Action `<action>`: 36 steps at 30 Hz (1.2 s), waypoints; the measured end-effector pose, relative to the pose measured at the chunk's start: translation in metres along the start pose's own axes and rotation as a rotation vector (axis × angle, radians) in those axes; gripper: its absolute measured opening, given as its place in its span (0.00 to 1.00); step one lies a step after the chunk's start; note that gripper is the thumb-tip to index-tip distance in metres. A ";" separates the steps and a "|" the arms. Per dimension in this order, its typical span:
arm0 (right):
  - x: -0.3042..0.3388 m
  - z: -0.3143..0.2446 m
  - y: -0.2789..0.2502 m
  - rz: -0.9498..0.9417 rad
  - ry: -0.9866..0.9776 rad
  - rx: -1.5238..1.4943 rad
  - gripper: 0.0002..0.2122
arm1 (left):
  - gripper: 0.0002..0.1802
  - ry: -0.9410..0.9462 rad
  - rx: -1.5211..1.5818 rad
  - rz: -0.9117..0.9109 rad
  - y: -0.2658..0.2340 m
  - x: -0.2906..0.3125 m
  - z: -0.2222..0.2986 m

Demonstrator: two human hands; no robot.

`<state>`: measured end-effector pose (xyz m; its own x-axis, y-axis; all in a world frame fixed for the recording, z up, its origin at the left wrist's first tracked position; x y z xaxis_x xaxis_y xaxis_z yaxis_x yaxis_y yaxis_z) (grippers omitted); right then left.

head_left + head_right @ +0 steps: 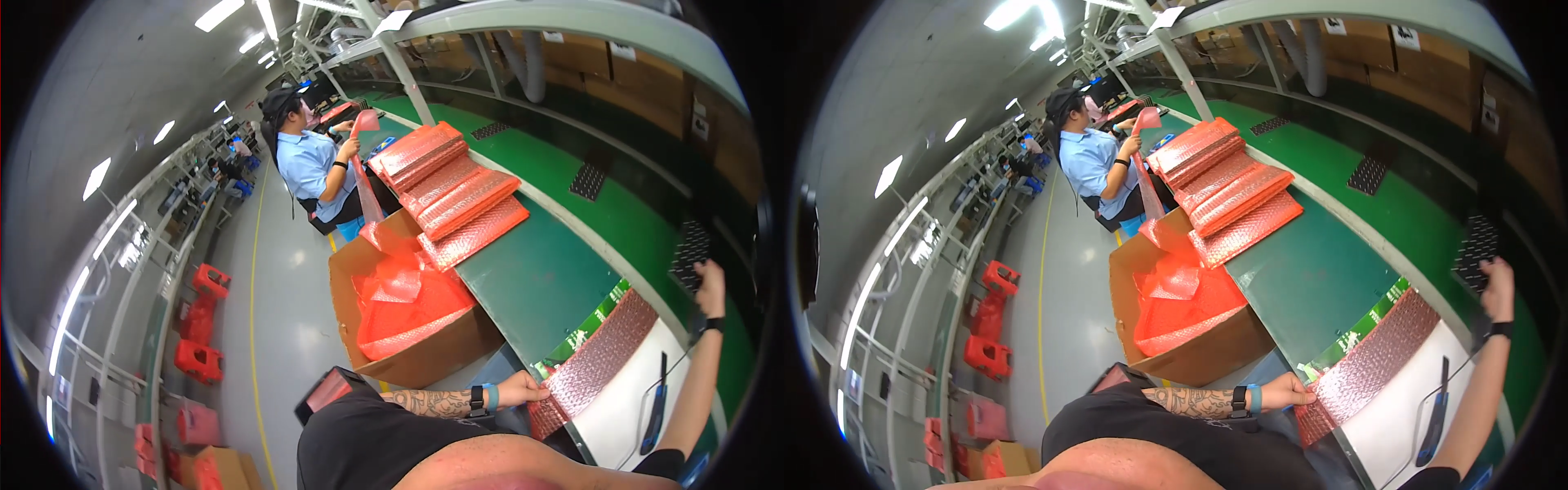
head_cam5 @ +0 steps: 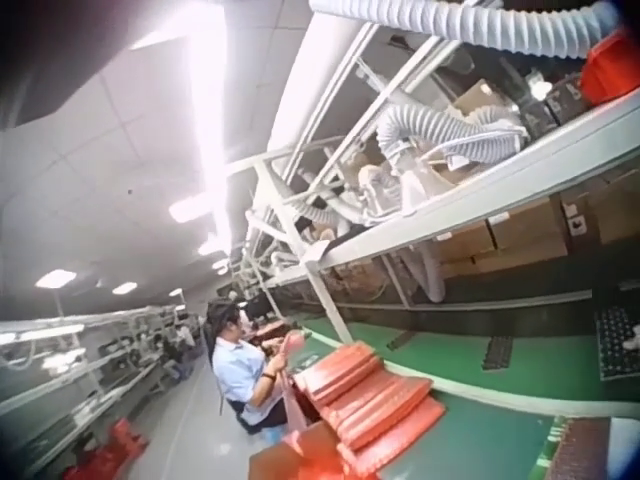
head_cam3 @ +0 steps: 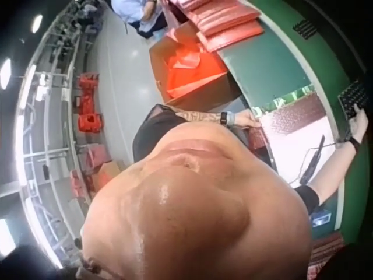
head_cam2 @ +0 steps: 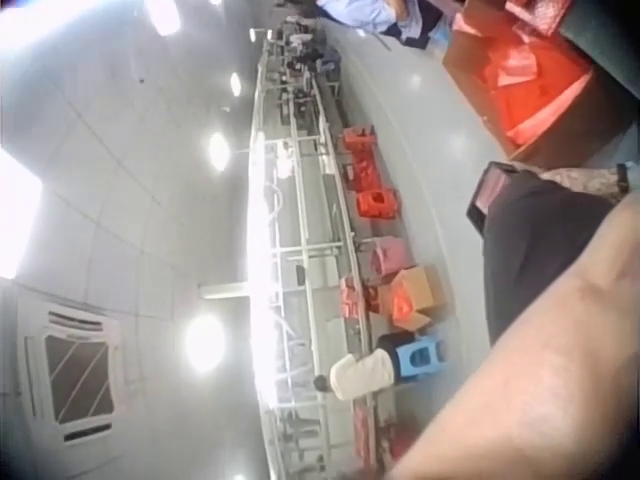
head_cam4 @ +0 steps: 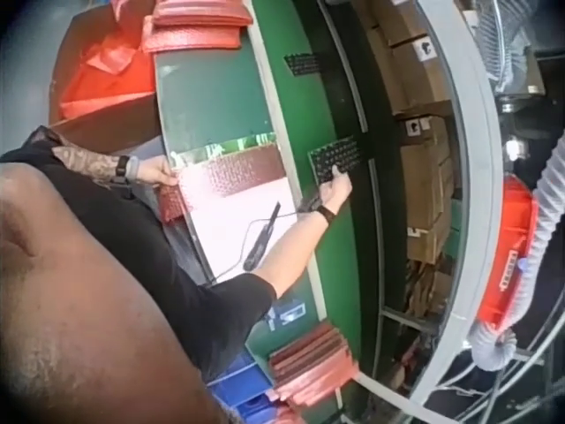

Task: The person places circuit boards into bubble wrap sleeves, tapes the openings shut, and stacks the finished items on the table.

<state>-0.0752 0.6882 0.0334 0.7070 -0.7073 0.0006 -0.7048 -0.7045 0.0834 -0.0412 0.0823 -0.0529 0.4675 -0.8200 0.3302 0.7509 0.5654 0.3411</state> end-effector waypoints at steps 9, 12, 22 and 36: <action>0.218 -0.011 0.395 -0.346 0.323 -0.084 0.05 | 0.22 0.103 0.129 -0.026 0.019 0.012 0.026; 0.233 0.021 0.444 -0.336 0.335 -0.066 0.04 | 0.18 0.110 -0.005 -0.027 0.013 -0.004 0.017; 0.254 0.032 0.478 -0.425 0.366 0.437 0.05 | 0.13 0.126 0.024 -0.004 0.029 0.031 0.054; 0.383 -0.114 0.133 -0.164 -0.024 0.661 0.11 | 0.22 0.259 -0.125 0.098 0.006 0.020 0.048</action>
<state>0.1089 0.3304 0.1578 0.8118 -0.5837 0.0170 -0.4816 -0.6857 -0.5457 -0.0497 0.0732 -0.0019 0.6324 -0.7661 0.1149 0.7401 0.6413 0.2025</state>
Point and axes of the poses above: each hand's wrist, its own x-axis away from the middle knuckle, its own y-axis out of the palm, z = x × y, the point moved 8 cm from there along -x, towards the middle knuckle, and after that the axes turned 12 degrees about x, right-handed, at the moved point
